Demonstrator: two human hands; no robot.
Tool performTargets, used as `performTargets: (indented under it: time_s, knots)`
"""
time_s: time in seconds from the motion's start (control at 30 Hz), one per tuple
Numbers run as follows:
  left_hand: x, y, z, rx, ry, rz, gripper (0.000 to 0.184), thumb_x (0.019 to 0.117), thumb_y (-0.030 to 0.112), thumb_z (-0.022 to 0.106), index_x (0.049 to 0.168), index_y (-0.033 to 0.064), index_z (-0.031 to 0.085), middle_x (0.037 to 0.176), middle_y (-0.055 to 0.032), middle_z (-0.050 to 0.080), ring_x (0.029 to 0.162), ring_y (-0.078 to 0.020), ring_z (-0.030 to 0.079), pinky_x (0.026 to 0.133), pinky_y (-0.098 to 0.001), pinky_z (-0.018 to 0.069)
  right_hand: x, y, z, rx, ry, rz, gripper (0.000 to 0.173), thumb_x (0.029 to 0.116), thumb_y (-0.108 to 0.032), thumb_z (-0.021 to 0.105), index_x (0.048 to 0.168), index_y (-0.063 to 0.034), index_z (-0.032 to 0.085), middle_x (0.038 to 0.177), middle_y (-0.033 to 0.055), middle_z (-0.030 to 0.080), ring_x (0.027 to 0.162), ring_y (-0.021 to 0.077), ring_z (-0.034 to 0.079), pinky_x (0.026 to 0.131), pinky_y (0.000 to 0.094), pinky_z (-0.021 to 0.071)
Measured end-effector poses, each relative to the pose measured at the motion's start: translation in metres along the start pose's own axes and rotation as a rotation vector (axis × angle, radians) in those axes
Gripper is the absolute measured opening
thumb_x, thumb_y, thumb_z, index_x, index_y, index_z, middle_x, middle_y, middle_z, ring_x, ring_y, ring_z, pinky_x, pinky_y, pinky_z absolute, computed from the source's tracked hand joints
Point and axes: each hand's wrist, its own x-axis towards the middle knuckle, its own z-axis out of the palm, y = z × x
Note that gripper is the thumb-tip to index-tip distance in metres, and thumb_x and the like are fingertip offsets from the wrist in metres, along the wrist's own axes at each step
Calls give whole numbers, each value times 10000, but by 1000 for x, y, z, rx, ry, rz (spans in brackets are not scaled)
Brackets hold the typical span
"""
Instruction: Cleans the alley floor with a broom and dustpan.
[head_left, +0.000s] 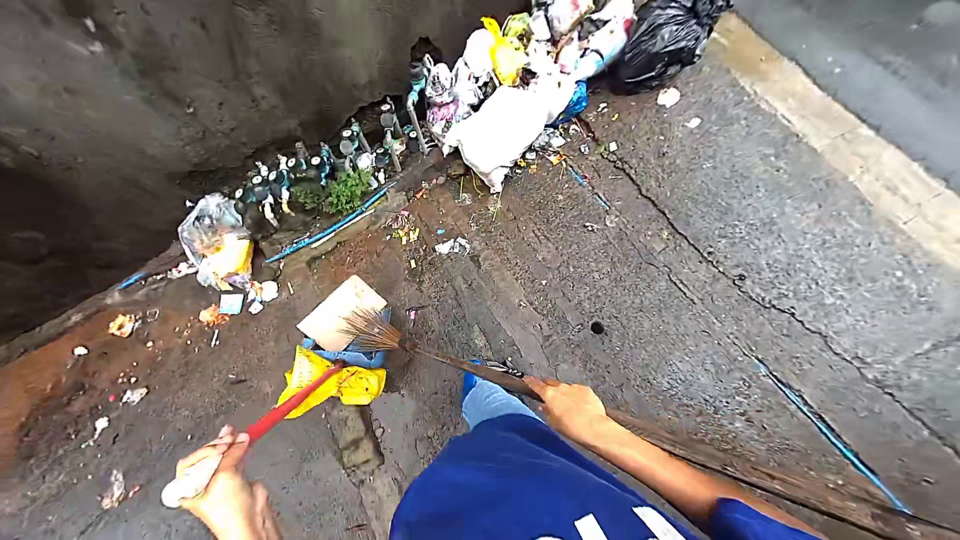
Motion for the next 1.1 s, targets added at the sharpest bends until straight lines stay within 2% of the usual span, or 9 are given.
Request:
performTargets:
  time_s: [0.13,0.3,0.47,0.53,0.63,0.67,0.87,0.97,1.1]
  knots:
    - [52,20,71,25,113,-162,163,947,-23,584,1062,75,521,1005,8,609,895,-53,620,716,-247,554,43,26,-52,125,-8,-6,591,1029,-185,562,1597,-249,411,1479,180,576,1260,455,608,988,680,483]
    - [108,28,136,-10,215,-204,160,980,34,578,1128,67,527,1001,-19,561,824,-93,587,690,-294,546,65,93,-99,401,19,59,553,1010,-297,647,1540,-341,499,1364,180,663,1234,432,630,1013,687,462]
    - [159,33,206,-55,199,-221,312,1010,60,535,1316,18,488,1131,-81,553,946,-134,577,781,-333,534,67,123,-91,573,56,196,554,1038,-262,631,1561,-194,461,1340,251,650,1230,473,621,1027,696,445]
    - [179,36,224,-63,206,-212,304,1007,53,538,1304,14,489,1113,-94,550,929,-153,577,785,-345,542,77,109,-85,618,28,178,620,1039,-209,627,1595,-129,365,1292,291,645,1132,465,659,973,655,495]
    - [223,29,238,-94,176,-183,288,964,69,610,1238,61,520,1114,-79,586,960,-186,620,804,-411,566,106,74,-95,794,3,173,609,1045,-185,624,1574,-89,340,1130,233,620,717,267,618,661,455,539]
    - [238,29,243,-91,155,-169,254,956,78,628,1189,87,527,1092,-58,598,958,-180,631,797,-410,574,118,61,-101,832,-27,188,610,1046,-183,623,1579,-93,339,1129,223,618,678,238,599,631,430,531]
    - [327,36,267,-110,6,-104,177,954,36,625,1000,167,516,962,8,673,901,-158,695,773,-386,618,169,-23,-141,645,-300,9,570,1019,-148,628,1545,-67,423,1314,269,636,1176,399,652,1023,588,499]
    - [358,38,276,-100,-77,-66,220,934,-4,623,949,187,514,959,19,710,931,-164,721,775,-374,635,230,-60,-169,491,-373,-39,531,1010,-145,628,1503,-37,462,1301,295,627,1192,446,628,1027,629,474]
    - [393,35,277,-89,-172,-62,254,929,-28,579,952,214,506,996,53,693,1008,-151,711,820,-360,633,280,-43,-219,433,-207,197,515,998,-120,638,1474,3,482,1274,334,618,1143,492,630,975,664,480]
